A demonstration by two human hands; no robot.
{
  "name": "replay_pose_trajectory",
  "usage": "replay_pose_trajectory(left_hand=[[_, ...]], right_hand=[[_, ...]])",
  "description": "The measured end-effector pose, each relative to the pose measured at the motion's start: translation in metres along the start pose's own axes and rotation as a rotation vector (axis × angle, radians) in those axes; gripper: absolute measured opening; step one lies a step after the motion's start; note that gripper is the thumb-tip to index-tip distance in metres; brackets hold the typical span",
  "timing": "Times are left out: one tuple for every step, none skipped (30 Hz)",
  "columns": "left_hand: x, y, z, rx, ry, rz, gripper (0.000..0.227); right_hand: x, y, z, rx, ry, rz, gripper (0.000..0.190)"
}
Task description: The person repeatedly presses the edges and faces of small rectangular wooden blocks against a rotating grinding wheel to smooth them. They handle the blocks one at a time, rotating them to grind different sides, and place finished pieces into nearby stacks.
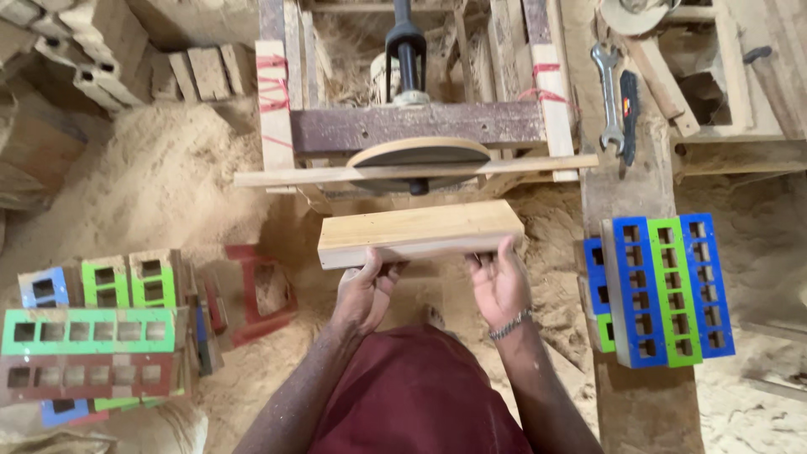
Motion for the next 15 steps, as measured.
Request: replay_pose_trajectory(left_hand=[[0.004,0.003,-0.009,0.015,0.002,-0.014,0.041],[0.01,0.004,-0.02,0.022,-0.018,-0.025,0.039],[0.018,0.004,-0.034,0.028,-0.038,-0.037,0.038],[0.027,0.004,-0.048,0.033,-0.056,-0.052,0.036],[0.035,0.004,-0.062,0.041,-0.052,-0.108,0.035],[0.043,0.004,-0.074,0.049,-0.046,-0.165,0.033],[0.051,0.003,-0.085,0.056,-0.041,-0.222,0.032],[0.059,0.005,-0.096,0.098,-0.042,-0.197,0.03],[0.067,0.006,-0.106,0.14,-0.043,-0.173,0.029],[0.075,0.006,-0.113,0.182,-0.045,-0.151,0.029],[0.082,0.006,-0.121,0.219,-0.021,-0.158,0.028],[0.087,0.007,-0.126,0.261,0.002,-0.162,0.028],[0.09,0.009,-0.13,0.303,0.026,-0.166,0.028],[0.095,0.008,-0.134,0.311,0.043,-0.21,0.027],[0.1,0.007,-0.138,0.318,0.06,-0.254,0.026]], right_hand=[[0.001,-0.008,-0.013,0.012,0.003,0.009,0.049],[0.002,-0.017,-0.023,0.028,0.007,0.017,0.05],[0.001,-0.027,-0.033,0.044,0.011,0.026,0.052],[0.004,-0.037,-0.041,0.079,-0.037,0.039,0.051],[0.006,-0.047,-0.05,0.114,-0.086,0.052,0.051],[0.008,-0.055,-0.057,0.151,-0.135,0.064,0.05],[0.009,-0.065,-0.063,0.181,-0.161,0.085,0.049],[0.01,-0.073,-0.071,0.213,-0.188,0.105,0.048],[0.011,-0.08,-0.077,0.244,-0.214,0.125,0.047],[0.012,-0.088,-0.083,0.239,-0.219,0.155,0.045],[0.013,-0.095,-0.089,0.235,-0.224,0.186,0.044],[0.015,-0.098,-0.094,0.231,-0.233,0.221,0.042],[0.018,-0.1,-0.1,0.238,-0.251,0.247,0.043],[0.023,-0.101,-0.106,0.243,-0.271,0.271,0.044],[0.027,-0.1,-0.113,0.248,-0.29,0.294,0.046]])
Point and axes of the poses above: each hand's wrist, its own z-axis away from the middle knuckle, its own y-axis out of the back of the hand, x = y × z, the point moved 8 cm from there along -z, towards the middle knuckle, and after that the axes turned 13 degrees about z, right-handed, at the moved point
